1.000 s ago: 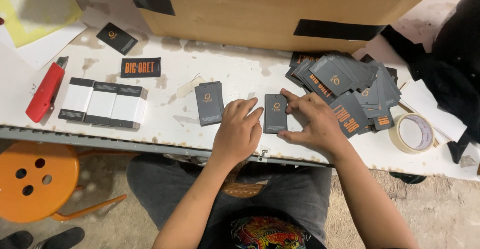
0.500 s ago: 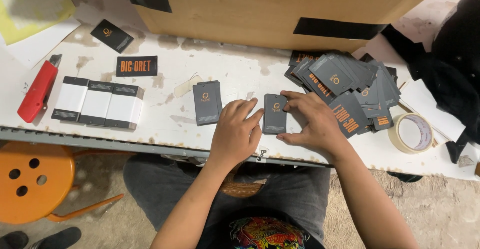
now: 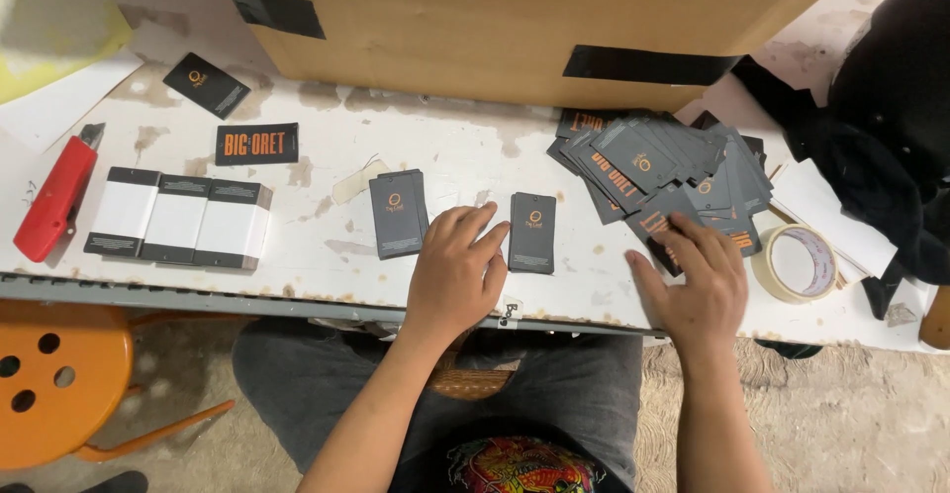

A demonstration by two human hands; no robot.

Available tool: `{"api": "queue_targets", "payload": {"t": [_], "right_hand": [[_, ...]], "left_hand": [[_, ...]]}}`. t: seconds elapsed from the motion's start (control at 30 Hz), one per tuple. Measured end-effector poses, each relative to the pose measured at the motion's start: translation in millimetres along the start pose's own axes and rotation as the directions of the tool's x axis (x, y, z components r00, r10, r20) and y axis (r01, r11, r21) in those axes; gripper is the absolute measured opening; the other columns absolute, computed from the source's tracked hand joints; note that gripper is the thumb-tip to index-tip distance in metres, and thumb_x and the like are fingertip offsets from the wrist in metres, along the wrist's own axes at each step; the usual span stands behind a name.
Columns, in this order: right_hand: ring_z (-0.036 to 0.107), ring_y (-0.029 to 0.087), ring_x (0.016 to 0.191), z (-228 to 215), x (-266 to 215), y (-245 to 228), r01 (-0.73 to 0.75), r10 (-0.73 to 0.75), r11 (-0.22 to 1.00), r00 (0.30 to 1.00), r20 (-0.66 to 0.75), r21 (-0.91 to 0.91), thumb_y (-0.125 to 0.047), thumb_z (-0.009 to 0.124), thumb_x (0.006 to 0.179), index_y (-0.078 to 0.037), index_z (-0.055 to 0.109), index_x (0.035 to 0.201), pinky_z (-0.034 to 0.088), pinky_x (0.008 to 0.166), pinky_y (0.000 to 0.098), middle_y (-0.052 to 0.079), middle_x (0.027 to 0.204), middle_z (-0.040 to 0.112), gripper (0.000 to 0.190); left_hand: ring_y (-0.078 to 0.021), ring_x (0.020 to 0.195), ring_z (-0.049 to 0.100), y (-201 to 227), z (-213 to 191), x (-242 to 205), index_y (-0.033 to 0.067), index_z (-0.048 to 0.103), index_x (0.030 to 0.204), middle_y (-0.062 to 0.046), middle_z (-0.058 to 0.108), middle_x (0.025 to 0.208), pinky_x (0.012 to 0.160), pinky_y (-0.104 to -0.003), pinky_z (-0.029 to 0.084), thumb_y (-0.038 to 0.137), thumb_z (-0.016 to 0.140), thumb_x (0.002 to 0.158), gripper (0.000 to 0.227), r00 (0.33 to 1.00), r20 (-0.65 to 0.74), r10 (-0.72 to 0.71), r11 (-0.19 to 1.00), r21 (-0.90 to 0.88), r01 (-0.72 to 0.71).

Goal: The person takes flat card pieces from a cardboard box, stacks them into small bundles, and uses a red utility knife to trim the edges of the stacks. The person works at a white table with various tools and packaging materials nearby.

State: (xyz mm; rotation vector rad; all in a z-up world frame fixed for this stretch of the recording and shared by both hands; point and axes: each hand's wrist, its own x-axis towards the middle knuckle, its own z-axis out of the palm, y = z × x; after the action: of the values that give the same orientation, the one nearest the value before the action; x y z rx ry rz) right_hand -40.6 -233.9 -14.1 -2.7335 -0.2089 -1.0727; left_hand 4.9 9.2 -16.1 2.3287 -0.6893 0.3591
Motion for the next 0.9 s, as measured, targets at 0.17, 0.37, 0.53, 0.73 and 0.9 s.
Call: {"api": "queue_targets", "payload": {"t": [0.17, 0.37, 0.53, 0.73, 0.9], "right_hand": [[0.059, 0.028, 0.082, -20, -14, -1, -0.02, 0.024, 0.998, 0.997, 0.072, -0.057, -0.022, 0.073, 0.075, -0.005, 0.066, 0.084, 0.048, 0.072, 0.0326, 0.014, 0.094, 0.065, 0.02], [0.062, 0.02, 0.073, -24, -25, 11, 0.08, -0.055, 0.974, 0.991, 0.122, -0.21, -0.015, 0.066, 0.079, -0.01, 0.067, 0.088, 0.051, 0.064, 0.0272, 0.008, 0.082, 0.065, 0.011], [0.06, 0.022, 0.071, -22, -6, -19, 0.033, -0.035, 0.999, 0.998, -0.061, -0.034, 0.0, 0.062, 0.083, -0.004, 0.066, 0.089, 0.049, 0.062, 0.0284, 0.008, 0.079, 0.064, 0.009], [0.06, 0.023, 0.067, -14, 5, -70, -0.12, 0.133, 0.783, 0.991, 0.024, 0.611, 0.004, 0.059, 0.075, -0.007, 0.064, 0.074, 0.048, 0.061, 0.0302, 0.007, 0.075, 0.062, 0.013], [0.054, 0.014, 0.056, -9, 3, -75, -0.392, 0.276, 0.545, 0.919, 0.283, 0.741, -0.008, 0.059, 0.078, 0.0, 0.061, 0.101, 0.047, 0.057, 0.0284, 0.008, 0.065, 0.061, 0.024]], "left_hand": [[-0.0287, 0.099, 0.051, 1, 0, 1, 0.004, 0.064, 0.096, -0.017, 0.059, 0.101, 0.091, -0.043, 0.036, 0.007, 0.046, 0.077, 0.027, 1.0, 0.012, -0.003, 1.0, 0.006, 0.003], [-0.0292, 0.099, 0.051, 1, 0, -1, 0.0035, 0.064, 0.096, -0.017, 0.059, 0.1, 0.091, -0.043, 0.036, 0.007, 0.046, 0.077, 0.026, 1.0, -0.009, 0.003, 1.0, 0.009, -0.002], [-0.03, 0.098, 0.053, 1, -5, -2, 0.002, 0.063, 0.098, -0.018, 0.059, 0.101, 0.089, -0.043, 0.038, 0.01, 0.047, 0.078, 0.027, 0.998, -0.054, -0.027, 0.997, -0.068, 0.023], [-0.0198, 0.071, 0.055, 15, -24, -9, 0.0062, 0.058, 0.106, -0.017, 0.058, 0.104, 0.062, -0.03, 0.049, 0.031, 0.061, 0.076, 0.039, 0.994, 0.022, 0.106, 0.644, -0.764, -0.051], [-0.0086, 0.04, 0.049, 37, -27, -16, 0.0068, 0.061, 0.062, -0.002, 0.057, 0.046, 0.039, -0.017, 0.039, 0.014, 0.064, 0.077, 0.018, 0.984, 0.164, -0.062, 0.591, -0.789, 0.169]]}}
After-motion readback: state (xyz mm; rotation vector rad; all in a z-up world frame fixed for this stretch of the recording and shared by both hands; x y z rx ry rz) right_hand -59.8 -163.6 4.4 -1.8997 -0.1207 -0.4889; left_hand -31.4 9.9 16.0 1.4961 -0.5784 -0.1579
